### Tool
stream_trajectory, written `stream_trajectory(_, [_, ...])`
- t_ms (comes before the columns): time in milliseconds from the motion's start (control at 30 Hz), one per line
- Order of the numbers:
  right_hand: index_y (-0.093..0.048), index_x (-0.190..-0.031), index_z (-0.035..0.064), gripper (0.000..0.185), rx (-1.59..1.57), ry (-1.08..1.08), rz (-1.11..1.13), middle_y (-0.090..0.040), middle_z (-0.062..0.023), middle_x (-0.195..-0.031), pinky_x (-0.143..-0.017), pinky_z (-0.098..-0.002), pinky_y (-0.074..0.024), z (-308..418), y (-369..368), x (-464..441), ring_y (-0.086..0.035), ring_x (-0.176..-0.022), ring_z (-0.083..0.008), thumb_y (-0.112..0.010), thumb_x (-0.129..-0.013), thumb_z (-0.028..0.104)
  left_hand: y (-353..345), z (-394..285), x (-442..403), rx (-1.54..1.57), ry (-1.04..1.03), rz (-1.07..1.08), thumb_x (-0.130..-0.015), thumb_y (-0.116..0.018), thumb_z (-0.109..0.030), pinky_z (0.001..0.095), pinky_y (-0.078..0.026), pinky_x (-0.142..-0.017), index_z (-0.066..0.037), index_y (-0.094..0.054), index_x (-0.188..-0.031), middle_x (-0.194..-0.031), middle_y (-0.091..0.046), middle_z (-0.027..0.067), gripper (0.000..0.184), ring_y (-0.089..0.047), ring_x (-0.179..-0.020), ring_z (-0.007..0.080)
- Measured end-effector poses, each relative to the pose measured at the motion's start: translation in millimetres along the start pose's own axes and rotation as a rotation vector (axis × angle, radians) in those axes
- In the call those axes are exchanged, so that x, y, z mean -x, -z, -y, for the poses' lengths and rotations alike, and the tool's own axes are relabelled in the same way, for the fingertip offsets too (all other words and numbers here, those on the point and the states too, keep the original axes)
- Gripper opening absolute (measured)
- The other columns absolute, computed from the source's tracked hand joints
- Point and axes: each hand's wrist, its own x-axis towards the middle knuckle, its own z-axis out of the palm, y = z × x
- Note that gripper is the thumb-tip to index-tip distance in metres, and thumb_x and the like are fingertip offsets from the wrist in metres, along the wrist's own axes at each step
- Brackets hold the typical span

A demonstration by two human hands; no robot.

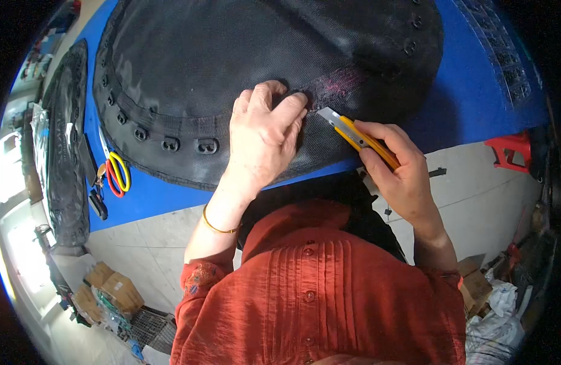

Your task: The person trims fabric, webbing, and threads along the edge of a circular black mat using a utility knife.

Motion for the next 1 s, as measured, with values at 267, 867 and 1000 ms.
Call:
stream_trajectory(267, [-0.066,-0.128,0.0019,0.033,0.008,0.013,-0.014,-0.067,-0.0128,-0.114,-0.09,-0.0324,-0.0539,4,-1,2,-0.068,-0.103,-0.0236,-0.066,-0.095,-0.001,-3,5,-4,0.169,0.109,0.044,-0.086,-0.073,-0.007,0.0428,-0.054,-0.082,-0.009,-0.07,-0.098,-0.103,-0.063,0.0126,0.012,-0.063,-0.092,0.0324])
stream_trajectory(867, [-0.061,-0.132,0.002,0.035,-0.057,-0.043,-0.072,-0.064,-0.0158,-0.114,-0.088,-0.0354,-0.0535,3,-26,6,-0.067,-0.1,-0.0286,-0.065,-0.097,0.002,-5,3,-3,0.198,0.111,0.0,-0.083,-0.073,-0.004,0.0447,-0.053,-0.085,-0.004,-0.069,-0.096,-0.099,-0.065,0.0152,0.013,-0.064,-0.094,0.0353])
stream_trajectory(1000, [-0.06,-0.132,0.0017,0.036,-0.018,-0.009,-0.101,-0.064,-0.0169,-0.115,-0.088,-0.0368,-0.0535,1,-31,4,-0.067,-0.101,-0.0311,-0.065,-0.097,0.002,-8,5,-2,0.202,0.096,-0.024,-0.083,-0.074,-0.004,0.0449,-0.053,-0.084,-0.004,-0.069,-0.096,-0.099,-0.065,0.0152,0.014,-0.064,-0.093,0.0353])
